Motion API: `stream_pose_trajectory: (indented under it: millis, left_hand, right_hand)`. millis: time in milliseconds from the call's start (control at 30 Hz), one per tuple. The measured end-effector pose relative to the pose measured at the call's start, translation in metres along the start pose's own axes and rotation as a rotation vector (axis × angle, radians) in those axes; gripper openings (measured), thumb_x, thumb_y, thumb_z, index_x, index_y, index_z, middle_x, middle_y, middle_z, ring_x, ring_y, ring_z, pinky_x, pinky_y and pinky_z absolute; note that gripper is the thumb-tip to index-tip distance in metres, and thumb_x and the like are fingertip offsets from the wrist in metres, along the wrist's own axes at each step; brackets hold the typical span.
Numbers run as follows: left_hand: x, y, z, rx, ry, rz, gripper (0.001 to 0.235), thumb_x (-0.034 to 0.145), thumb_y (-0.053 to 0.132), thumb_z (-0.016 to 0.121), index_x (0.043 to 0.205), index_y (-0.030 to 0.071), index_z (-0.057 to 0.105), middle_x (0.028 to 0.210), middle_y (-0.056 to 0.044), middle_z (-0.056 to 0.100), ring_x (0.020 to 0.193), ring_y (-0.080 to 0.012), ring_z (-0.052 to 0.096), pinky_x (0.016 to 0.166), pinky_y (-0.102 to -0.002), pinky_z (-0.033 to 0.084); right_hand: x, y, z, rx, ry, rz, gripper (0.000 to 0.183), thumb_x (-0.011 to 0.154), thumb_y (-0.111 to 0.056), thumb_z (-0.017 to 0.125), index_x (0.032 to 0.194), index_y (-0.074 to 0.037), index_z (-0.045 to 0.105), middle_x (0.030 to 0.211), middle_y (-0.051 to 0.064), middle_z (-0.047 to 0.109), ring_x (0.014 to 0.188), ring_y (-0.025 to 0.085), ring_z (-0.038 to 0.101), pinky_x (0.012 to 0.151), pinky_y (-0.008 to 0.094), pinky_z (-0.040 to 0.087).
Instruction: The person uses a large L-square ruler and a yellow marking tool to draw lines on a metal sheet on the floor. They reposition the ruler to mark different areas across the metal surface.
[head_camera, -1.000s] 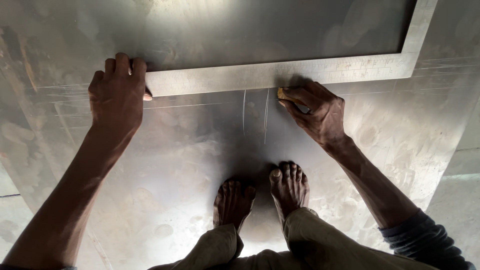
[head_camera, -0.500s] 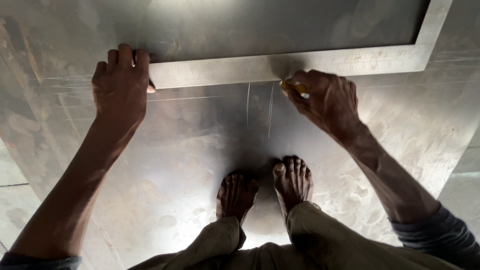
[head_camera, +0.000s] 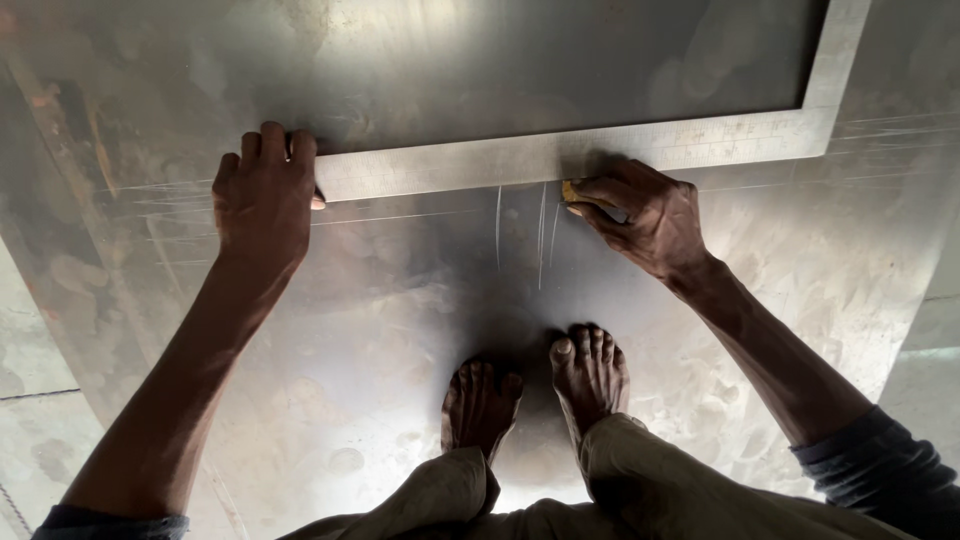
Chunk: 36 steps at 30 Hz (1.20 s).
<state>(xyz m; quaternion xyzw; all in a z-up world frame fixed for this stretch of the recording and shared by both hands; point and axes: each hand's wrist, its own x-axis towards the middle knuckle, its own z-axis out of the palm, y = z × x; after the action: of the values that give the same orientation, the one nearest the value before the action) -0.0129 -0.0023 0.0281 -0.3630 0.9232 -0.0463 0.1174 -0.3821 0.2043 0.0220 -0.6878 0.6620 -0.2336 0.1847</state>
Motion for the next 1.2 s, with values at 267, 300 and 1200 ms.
stream_pose_trajectory:
  millis: [267,300,1200]
  left_hand:
    - [-0.001,-0.001,0.006,0.012,0.035,0.002,0.055,0.073,0.028,0.091,0.118,0.005,0.067,0.112,-0.011,0.062,0.103,-0.0240,0.065,0.084,-0.036,0.057]
    - [-0.002,-0.001,0.007,0.013,0.027,0.005,0.055,0.074,0.029,0.091,0.118,0.005,0.067,0.112,-0.011,0.062,0.103,-0.0240,0.065,0.083,-0.036,0.057]
    - [-0.003,-0.003,0.014,-0.033,0.082,0.012,0.057,0.071,0.027,0.094,0.116,0.003,0.069,0.111,-0.013,0.063,0.101,-0.0238,0.066,0.081,-0.037,0.058]
  right_hand:
    - [0.016,-0.013,-0.003,-0.149,-0.100,0.026,0.013,0.100,-0.026,0.079,0.102,-0.012,0.078,0.086,0.005,0.073,0.060,0.014,0.065,0.050,0.029,0.056]
    - [0.019,-0.012,-0.004,-0.198,-0.189,0.079,0.013,0.100,-0.026,0.079,0.103,-0.013,0.078,0.088,0.005,0.074,0.061,0.014,0.066,0.050,0.029,0.056]
    - [0.004,-0.007,0.003,-0.058,-0.015,-0.005,0.019,0.096,-0.025,0.086,0.105,-0.012,0.076,0.094,0.001,0.071,0.071,0.013,0.067,0.057,0.028,0.059]
